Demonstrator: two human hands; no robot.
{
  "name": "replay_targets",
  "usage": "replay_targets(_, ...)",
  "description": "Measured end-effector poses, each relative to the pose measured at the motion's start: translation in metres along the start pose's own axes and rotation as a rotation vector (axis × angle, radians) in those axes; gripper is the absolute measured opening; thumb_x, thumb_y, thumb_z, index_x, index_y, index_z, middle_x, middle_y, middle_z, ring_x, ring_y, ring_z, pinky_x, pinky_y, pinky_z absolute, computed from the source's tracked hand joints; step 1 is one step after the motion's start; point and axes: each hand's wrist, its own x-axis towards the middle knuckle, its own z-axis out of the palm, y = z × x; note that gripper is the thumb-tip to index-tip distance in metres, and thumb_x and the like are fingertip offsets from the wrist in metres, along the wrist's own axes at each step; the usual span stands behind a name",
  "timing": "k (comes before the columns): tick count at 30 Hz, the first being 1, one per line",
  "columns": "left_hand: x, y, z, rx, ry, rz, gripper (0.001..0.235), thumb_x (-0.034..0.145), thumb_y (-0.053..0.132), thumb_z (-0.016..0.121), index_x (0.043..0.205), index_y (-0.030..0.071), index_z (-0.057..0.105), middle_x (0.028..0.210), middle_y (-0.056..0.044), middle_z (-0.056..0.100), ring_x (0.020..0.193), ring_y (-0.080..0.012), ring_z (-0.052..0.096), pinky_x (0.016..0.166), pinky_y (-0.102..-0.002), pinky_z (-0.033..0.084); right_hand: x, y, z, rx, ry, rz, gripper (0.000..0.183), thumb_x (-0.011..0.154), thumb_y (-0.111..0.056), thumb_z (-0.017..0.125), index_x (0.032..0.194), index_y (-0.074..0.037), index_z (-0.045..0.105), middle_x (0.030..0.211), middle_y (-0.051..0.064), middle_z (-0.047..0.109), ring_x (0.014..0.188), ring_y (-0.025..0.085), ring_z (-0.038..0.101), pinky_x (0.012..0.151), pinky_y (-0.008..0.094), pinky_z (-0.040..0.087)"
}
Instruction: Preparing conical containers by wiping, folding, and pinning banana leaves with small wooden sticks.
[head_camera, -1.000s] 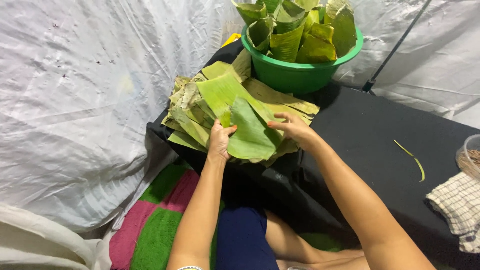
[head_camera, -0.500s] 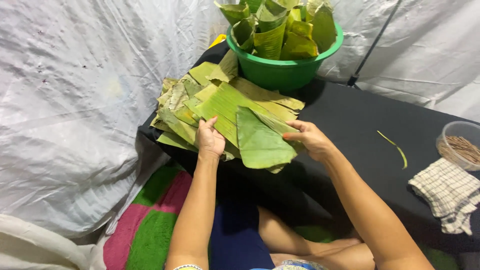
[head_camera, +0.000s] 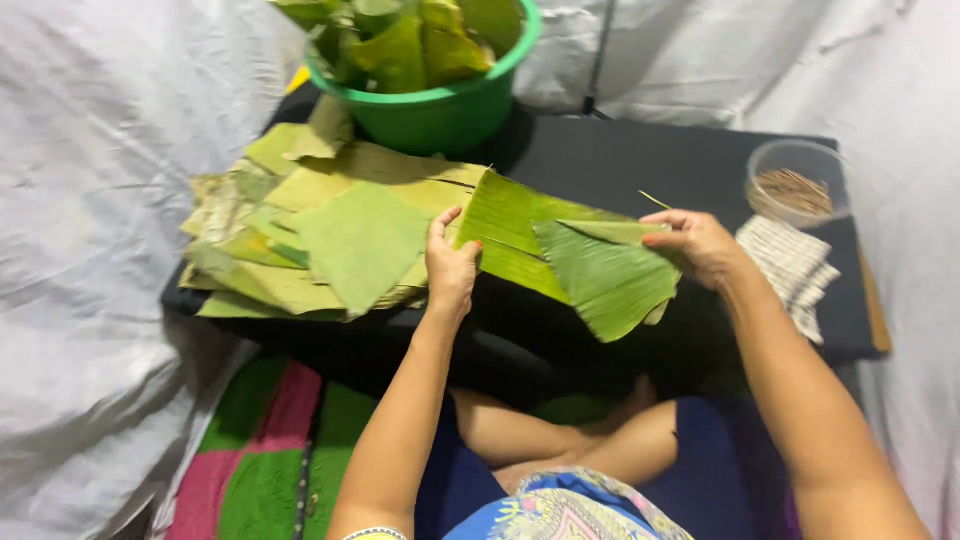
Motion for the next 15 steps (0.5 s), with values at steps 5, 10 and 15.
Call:
replay_targets(5,0.023,-0.086,0.044,0.261,-0.123,-0.036,0.066,0.086,0.002,0.067,0.147,0.020,0.047,0.092,-0.008,0.072,0.079,-0.0165,0.069,0.067,-0.031,0.061,-0.022,-0.010,-0.053,-0.062,0.267,-0.033,0.042,0.074,0.000,0.081,0.115,-0.005,0.072,0.091,0.009,0.075,0.079,0.017,0.075,0.072,0.029,0.063)
replay_targets(10,0.031,-0.129,0.065,0.557,-0.144,-0.018,0.061,0.087,0.010,0.073,0.143,0.025,0.053,0.087,-0.005,0.076,0.077,-0.0176,0.075,0.065,-0.033,0.065,0.008,0.029,-0.100,-0.176,0.424,-0.121,0.040,0.075,-0.008,0.085,0.114,-0.013,0.074,0.083,0.006,0.072,0.072,0.013,0.073,0.062,0.025,0.062)
replay_targets(15,0.025,-0.118,0.070,1.052,-0.306,0.144,0.042,0.085,0.006,0.059,0.125,0.017,0.065,0.112,-0.013,0.074,0.108,-0.0353,0.071,0.091,-0.052,0.059,0.008,0.027,-0.077,-0.342,0.643,-0.225,0.021,0.085,-0.014,0.074,0.106,-0.018,0.078,0.072,0.001,0.066,0.064,0.008,0.061,0.056,0.021,0.048)
